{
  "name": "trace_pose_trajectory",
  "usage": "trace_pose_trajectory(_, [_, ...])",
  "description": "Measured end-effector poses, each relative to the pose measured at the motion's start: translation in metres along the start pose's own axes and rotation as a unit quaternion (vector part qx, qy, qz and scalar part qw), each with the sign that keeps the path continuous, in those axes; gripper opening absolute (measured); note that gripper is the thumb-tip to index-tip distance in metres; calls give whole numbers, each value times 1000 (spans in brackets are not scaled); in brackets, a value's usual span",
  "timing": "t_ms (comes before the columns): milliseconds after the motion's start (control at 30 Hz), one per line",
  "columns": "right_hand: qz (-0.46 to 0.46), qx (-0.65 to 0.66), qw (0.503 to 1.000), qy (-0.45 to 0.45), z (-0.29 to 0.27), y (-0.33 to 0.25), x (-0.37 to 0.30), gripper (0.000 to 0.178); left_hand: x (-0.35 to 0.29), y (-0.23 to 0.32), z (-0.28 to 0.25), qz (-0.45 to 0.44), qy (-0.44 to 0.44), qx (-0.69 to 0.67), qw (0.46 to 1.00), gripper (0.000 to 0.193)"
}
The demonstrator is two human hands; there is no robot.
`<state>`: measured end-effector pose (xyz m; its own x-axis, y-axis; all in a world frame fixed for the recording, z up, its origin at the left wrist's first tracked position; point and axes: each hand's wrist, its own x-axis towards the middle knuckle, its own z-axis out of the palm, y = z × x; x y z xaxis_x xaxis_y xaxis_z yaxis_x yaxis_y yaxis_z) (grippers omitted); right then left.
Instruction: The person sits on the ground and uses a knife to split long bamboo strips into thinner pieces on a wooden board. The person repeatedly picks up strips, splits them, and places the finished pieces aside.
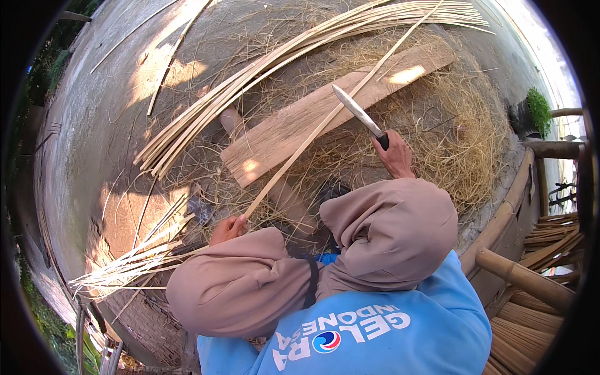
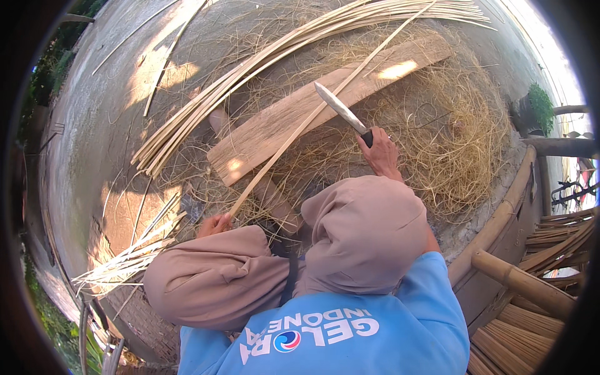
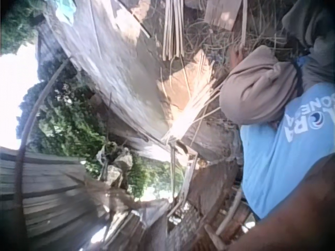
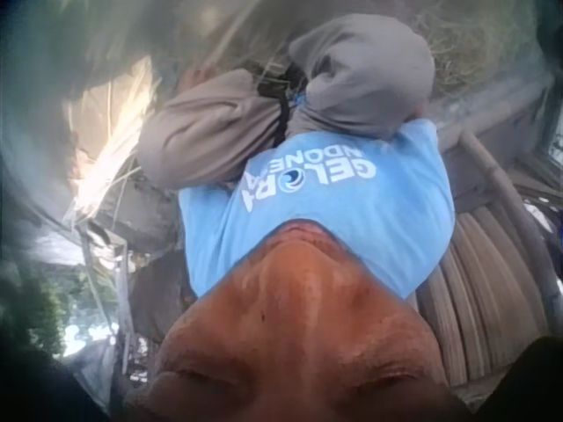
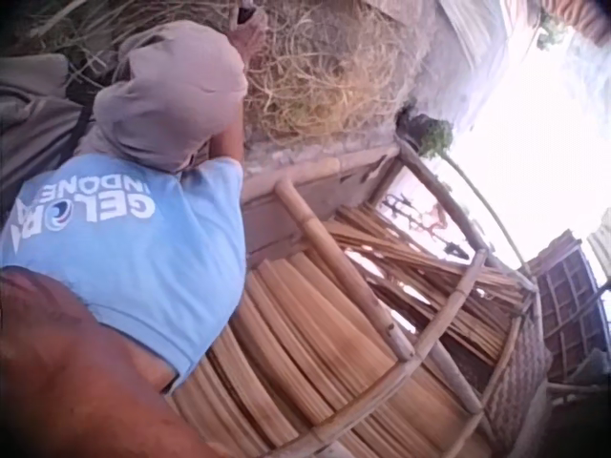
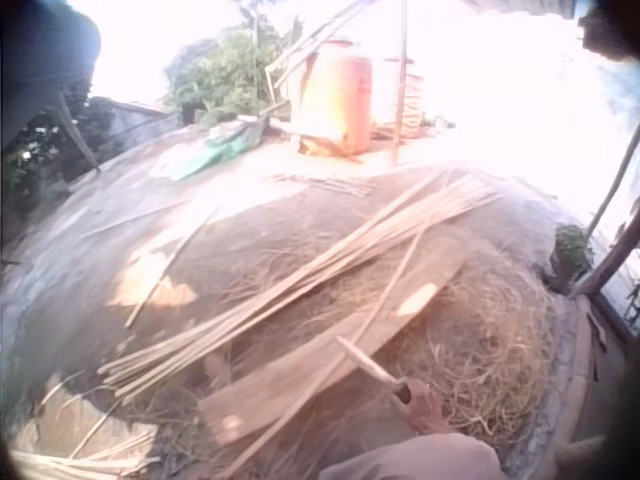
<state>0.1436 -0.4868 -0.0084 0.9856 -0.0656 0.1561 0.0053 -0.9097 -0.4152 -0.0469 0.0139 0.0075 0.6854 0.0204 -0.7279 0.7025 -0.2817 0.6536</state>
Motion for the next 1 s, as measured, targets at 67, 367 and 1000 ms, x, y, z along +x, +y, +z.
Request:
trace_pose_trajectory(67, [30,-31,999,-33,20,-8,29,54,4,-4,3,-4,1,-9,1000,48])
trace_pose_trajectory(367, [-80,126,942,-301,22,-104,-43,62,50,63,41,-47,-77,-71,993,55])
trace_pose_trajectory(1000, [4,54,986,-160,0,-8,70,58,-32,-2,-74,-182,-127,-56,973,49])
